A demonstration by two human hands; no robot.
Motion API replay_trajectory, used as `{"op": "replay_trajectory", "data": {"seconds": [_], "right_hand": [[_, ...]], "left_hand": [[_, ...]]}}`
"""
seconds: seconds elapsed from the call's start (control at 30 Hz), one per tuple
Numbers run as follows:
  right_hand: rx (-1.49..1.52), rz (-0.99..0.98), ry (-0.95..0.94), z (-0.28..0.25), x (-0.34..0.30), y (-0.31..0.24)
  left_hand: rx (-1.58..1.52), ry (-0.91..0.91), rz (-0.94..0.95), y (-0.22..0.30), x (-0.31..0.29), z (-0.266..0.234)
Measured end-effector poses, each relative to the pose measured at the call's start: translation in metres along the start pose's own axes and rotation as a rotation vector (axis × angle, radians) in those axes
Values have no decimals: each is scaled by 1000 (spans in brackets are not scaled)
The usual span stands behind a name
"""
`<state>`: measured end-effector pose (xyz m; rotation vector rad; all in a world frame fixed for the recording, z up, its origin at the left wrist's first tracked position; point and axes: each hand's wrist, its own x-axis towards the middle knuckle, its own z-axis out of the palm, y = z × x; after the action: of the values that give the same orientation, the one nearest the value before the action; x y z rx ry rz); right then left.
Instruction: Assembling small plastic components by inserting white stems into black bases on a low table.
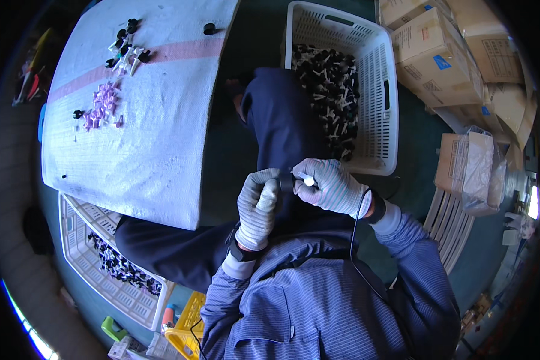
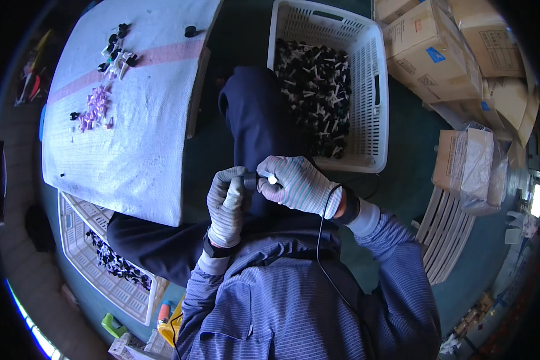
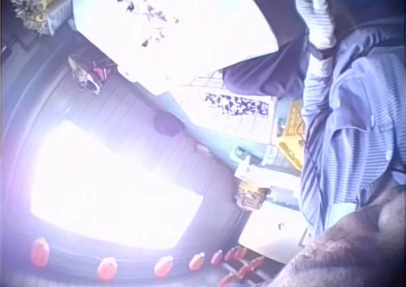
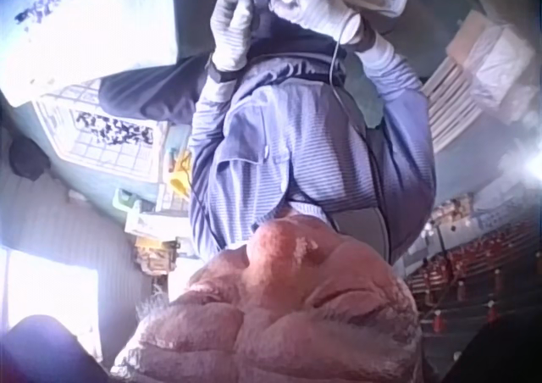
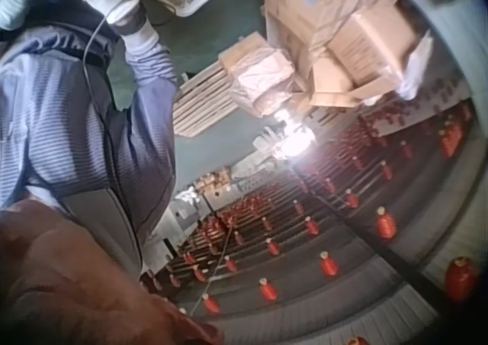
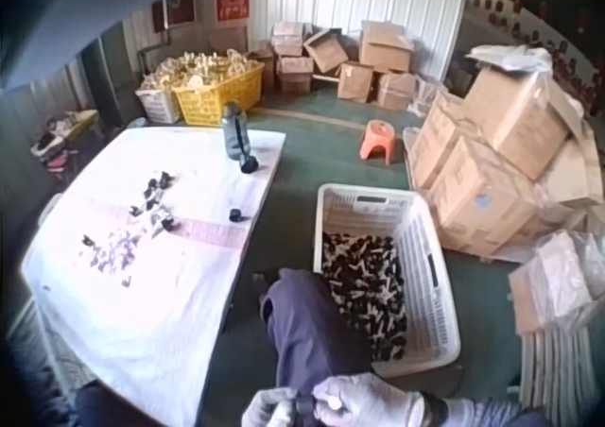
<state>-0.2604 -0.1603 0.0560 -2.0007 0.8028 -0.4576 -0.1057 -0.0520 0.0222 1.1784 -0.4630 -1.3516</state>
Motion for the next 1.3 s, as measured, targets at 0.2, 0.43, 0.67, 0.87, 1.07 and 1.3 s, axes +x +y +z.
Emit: {"op": "replay_trajectory", "data": {"seconds": [0.2, 0.43, 0.67, 0.87, 1.07, 1.3], "right_hand": [[-98, -160, 46, -3, 3, -3], [177, 39, -11, -7, 3, -3], [533, 408, 17, -12, 3, -1], [622, 279, -111, 4, -1, -1], [499, 227, -121, 7, 1, -1], [549, 440, -162, 10, 0, -16]], "left_hand": [[-142, 9, -36, 1, 0, 3], [-286, -85, -130, -1, 8, -6], [-247, -39, -103, 3, 9, -6], [-69, -139, -101, 11, 1, -1], [67, -133, 19, 4, -6, 0], [223, -117, 142, -6, -8, -9]]}}
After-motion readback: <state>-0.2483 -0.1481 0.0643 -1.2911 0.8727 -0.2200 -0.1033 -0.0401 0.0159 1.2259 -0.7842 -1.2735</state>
